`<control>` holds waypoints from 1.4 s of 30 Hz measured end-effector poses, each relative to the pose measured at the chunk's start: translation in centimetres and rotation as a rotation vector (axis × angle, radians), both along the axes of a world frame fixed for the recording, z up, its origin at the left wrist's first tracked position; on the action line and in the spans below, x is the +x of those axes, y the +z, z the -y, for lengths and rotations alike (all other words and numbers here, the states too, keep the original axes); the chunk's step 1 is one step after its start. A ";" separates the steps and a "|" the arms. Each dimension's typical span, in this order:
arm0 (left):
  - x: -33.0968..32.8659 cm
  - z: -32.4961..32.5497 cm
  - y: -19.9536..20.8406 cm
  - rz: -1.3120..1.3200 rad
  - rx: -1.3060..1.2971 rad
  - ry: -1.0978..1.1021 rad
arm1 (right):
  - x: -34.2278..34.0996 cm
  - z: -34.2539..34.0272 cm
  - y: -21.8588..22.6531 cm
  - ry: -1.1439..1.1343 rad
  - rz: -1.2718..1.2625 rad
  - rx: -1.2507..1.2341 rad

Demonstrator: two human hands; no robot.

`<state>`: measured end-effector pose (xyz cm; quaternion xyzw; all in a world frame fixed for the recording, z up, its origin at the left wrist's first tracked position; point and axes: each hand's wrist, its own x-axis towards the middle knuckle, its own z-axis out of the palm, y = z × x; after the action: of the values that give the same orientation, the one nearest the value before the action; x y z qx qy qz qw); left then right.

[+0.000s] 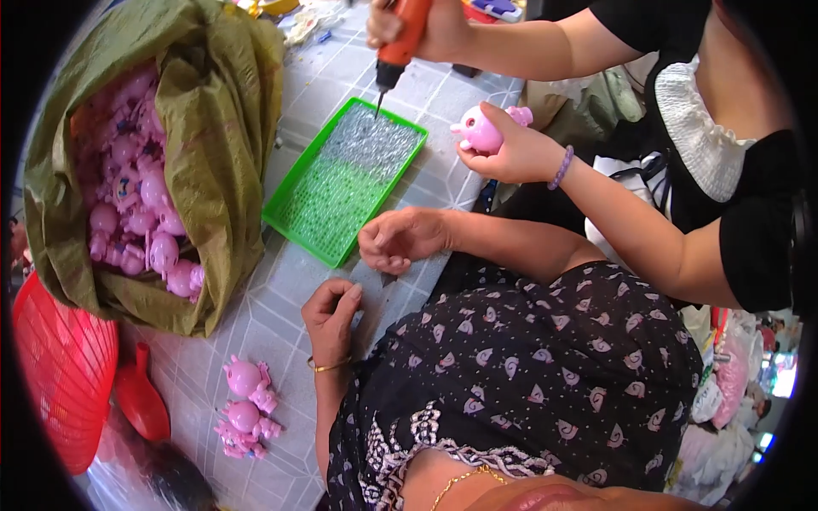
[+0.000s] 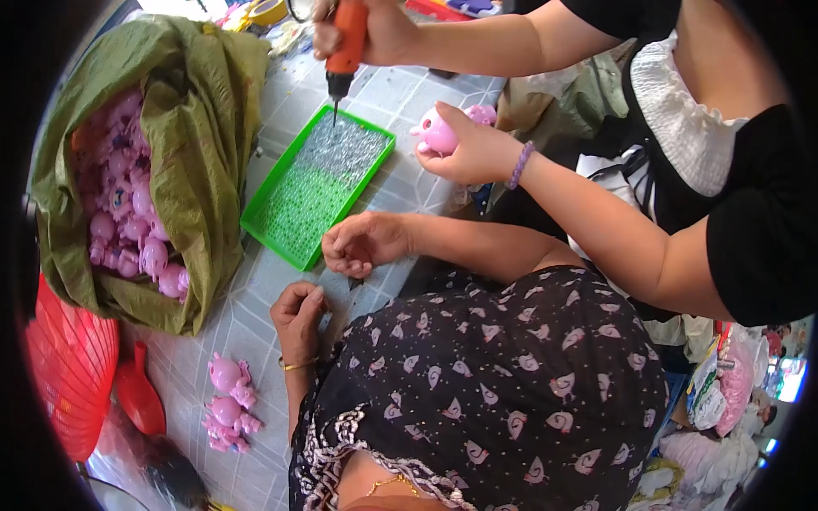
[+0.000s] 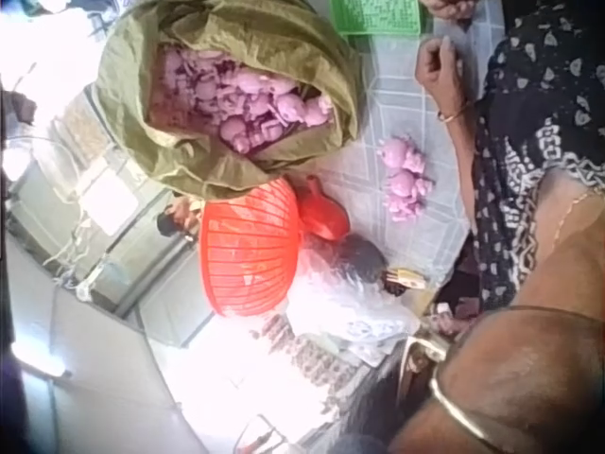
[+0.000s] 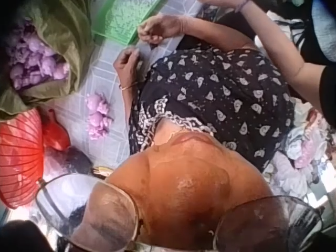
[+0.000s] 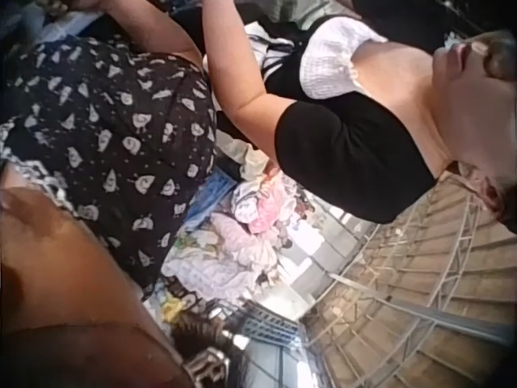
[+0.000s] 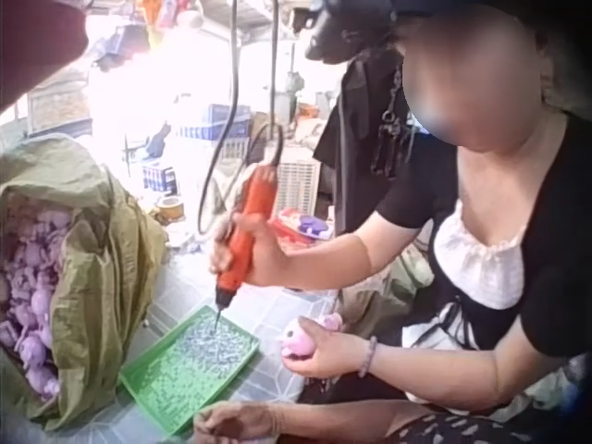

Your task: Assembling small pink toy figures by picking up parts and using a hand-held power tool in a collaborative workshop environment.

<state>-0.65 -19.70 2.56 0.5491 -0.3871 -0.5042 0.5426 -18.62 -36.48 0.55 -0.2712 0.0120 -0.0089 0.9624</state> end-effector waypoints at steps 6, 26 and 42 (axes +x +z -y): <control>0.1 0.2 -0.2 -0.042 -0.007 -0.005 | -0.1 0.2 0.5 -0.009 -0.016 -0.010; 0.4 0.1 0.0 -0.067 -0.018 -0.052 | 0.2 0.2 0.9 -0.002 0.004 -0.010; 0.3 0.2 0.1 -0.048 -0.013 -0.046 | 0.1 0.3 0.8 -0.002 -0.001 -0.021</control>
<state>-0.31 -19.88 2.67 0.5243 -0.3897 -0.5272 0.5433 -18.50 -36.73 1.39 -0.2813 0.0128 -0.0097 0.9595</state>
